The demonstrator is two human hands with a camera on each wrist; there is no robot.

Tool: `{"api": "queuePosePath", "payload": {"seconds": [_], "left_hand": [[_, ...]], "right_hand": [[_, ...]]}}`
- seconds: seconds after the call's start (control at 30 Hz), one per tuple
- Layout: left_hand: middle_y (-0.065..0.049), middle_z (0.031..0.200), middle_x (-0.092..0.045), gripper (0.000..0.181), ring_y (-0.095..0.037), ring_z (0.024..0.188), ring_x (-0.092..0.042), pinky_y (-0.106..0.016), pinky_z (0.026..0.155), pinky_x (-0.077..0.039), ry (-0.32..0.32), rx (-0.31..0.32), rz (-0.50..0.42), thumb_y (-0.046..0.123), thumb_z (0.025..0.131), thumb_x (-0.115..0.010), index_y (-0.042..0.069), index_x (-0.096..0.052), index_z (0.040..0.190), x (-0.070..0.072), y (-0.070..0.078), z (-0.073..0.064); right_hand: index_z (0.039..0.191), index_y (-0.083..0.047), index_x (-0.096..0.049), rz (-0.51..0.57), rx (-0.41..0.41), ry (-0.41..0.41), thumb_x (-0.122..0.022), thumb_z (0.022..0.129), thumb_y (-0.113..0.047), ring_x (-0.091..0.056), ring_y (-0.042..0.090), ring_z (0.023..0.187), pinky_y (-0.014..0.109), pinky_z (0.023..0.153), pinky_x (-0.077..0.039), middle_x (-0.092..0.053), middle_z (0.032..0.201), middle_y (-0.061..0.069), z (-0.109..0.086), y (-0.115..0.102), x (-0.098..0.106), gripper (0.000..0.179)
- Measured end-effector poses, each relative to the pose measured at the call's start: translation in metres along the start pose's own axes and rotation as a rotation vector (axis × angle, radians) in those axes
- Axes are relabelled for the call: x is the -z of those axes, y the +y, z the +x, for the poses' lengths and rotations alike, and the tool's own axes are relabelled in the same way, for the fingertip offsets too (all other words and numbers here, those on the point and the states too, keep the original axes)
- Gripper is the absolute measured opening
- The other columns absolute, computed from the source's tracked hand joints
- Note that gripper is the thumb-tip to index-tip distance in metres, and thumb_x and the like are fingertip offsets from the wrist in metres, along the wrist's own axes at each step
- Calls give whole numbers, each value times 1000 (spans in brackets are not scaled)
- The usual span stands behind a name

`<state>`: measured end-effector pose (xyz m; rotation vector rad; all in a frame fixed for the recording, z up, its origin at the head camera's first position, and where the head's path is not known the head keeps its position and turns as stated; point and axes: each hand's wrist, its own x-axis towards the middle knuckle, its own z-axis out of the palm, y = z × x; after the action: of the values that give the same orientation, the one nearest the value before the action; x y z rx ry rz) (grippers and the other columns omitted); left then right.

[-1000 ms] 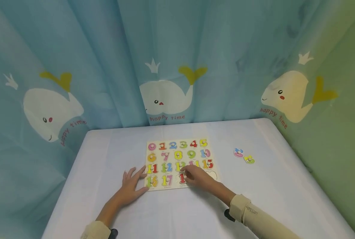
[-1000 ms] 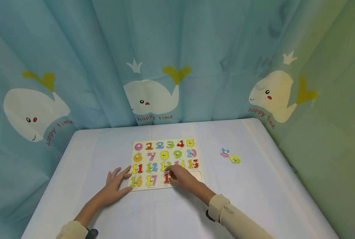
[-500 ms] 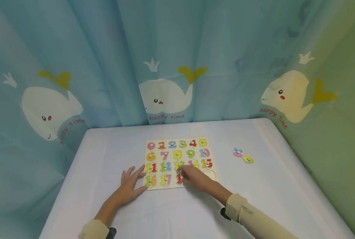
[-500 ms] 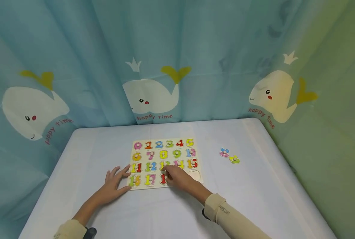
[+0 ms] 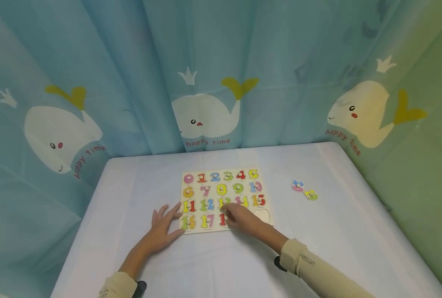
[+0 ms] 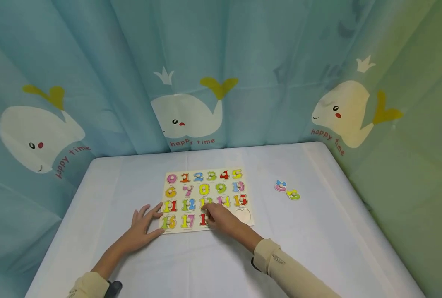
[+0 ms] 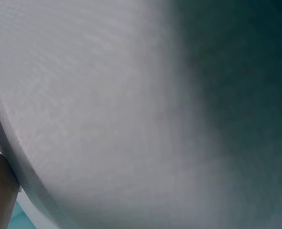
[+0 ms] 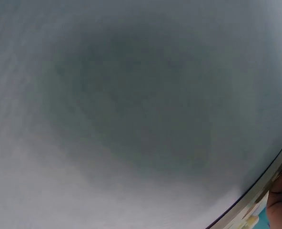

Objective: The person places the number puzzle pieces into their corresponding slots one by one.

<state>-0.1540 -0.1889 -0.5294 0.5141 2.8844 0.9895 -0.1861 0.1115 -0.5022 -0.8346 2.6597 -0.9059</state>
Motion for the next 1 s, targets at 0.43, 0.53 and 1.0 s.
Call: {"api": "queuePosePath", "payload": {"seconds": [0.43, 0.53, 1.0], "left_hand": [[-8, 140, -46, 65, -38, 137, -13, -61, 105, 6, 12, 9, -6, 37, 82, -69, 10, -47, 137, -3, 6, 0], [-9, 136, -50, 66, -40, 136, -14, -62, 105, 5, 31, -5, -7, 35, 82, -70, 9, -46, 137, -1, 7, -2], [-10, 148, -34, 54, -41, 135, -13, -63, 104, 7, 13, -16, -8, 35, 83, -68, 7, -54, 127, 1, 3, -2]], "right_hand": [[118, -4, -58, 19, -16, 57, -68, 86, -13, -49, 10, 78, 24, 71, -46, -54, 88, -4, -12, 13, 12, 34], [112, -4, -61, 24, -88, 220, -67, 86, -13, -49, 11, 76, 26, 69, -46, -53, 84, -4, -21, 34, 24, 28], [123, 9, -49, -111, -549, 822, -63, 87, -9, -47, 38, 93, 49, 77, -40, -50, 101, 25, -99, 131, 84, 43]]}}
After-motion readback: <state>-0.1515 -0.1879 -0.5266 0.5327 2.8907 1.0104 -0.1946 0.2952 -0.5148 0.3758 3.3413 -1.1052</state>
